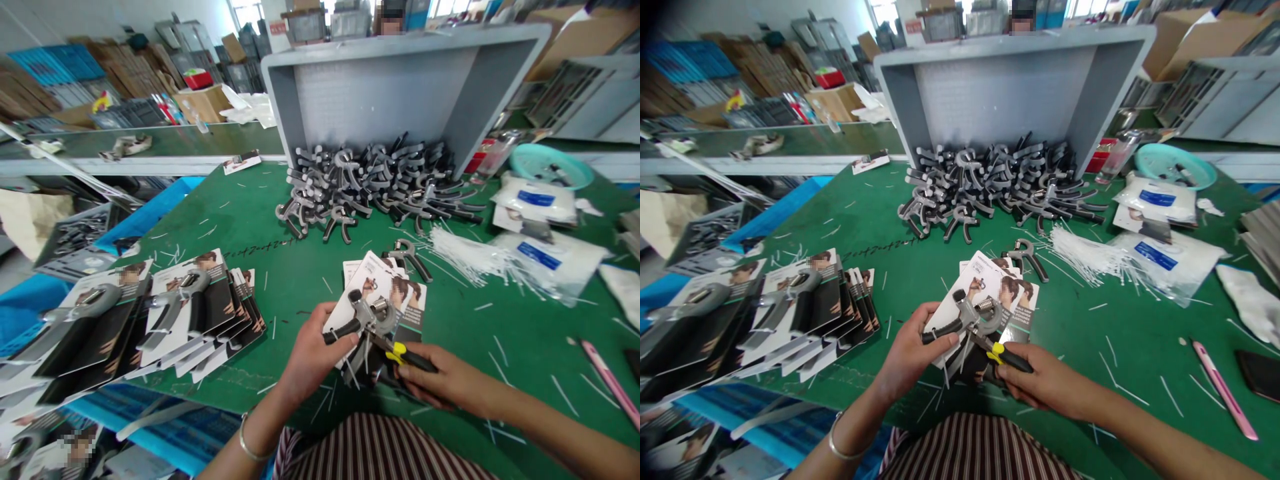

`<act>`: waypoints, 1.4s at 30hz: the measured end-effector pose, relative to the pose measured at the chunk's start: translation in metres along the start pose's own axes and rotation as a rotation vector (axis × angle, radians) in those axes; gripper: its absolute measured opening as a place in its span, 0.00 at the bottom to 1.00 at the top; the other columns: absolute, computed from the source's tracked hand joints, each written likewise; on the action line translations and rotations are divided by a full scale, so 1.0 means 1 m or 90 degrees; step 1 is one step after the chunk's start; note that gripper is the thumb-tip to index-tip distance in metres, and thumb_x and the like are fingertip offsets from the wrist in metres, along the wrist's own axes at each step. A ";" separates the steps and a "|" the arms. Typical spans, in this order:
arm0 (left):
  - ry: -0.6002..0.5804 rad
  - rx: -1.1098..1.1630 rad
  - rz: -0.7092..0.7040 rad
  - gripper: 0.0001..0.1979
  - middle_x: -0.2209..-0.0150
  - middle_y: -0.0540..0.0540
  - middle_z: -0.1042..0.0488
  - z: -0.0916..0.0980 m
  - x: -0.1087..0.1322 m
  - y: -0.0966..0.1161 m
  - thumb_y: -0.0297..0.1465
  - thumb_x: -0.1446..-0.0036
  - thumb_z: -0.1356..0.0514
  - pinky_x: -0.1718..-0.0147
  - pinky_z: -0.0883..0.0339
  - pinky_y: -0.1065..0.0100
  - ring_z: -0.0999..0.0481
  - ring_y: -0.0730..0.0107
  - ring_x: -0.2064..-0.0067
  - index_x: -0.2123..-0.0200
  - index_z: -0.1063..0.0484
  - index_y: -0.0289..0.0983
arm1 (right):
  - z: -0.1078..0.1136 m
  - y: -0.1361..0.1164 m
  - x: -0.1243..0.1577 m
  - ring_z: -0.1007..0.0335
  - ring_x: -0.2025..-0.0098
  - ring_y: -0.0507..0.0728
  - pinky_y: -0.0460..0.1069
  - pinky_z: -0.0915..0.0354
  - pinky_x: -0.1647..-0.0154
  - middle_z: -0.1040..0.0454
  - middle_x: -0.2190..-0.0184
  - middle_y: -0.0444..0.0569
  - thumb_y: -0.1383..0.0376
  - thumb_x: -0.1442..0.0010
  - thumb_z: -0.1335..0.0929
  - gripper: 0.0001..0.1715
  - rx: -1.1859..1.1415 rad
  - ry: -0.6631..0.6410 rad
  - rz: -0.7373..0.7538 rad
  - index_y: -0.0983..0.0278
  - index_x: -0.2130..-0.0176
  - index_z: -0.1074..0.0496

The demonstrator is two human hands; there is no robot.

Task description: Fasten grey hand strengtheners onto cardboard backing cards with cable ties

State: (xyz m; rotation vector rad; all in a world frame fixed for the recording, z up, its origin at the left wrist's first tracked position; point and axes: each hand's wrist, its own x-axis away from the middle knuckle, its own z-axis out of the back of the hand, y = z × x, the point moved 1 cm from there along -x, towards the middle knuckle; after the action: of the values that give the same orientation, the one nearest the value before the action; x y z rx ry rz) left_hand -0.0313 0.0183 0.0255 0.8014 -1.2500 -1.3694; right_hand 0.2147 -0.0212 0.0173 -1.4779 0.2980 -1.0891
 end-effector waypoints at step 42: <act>0.197 0.539 -0.010 0.21 0.46 0.40 0.25 -0.027 -0.002 0.010 0.37 0.43 0.36 0.47 0.34 0.62 0.25 0.57 0.46 0.47 0.31 0.38 | -0.070 0.006 -0.044 0.23 0.63 0.62 0.51 0.26 0.60 0.19 0.64 0.54 0.48 0.41 0.32 0.22 -0.070 0.219 0.151 0.62 0.59 0.23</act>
State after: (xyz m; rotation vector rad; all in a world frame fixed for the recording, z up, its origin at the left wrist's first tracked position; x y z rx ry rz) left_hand -0.0027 0.0152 0.0285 1.5317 -1.5687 -0.6449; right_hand 0.1408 -0.0357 -0.0188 -1.3062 0.7658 -1.1444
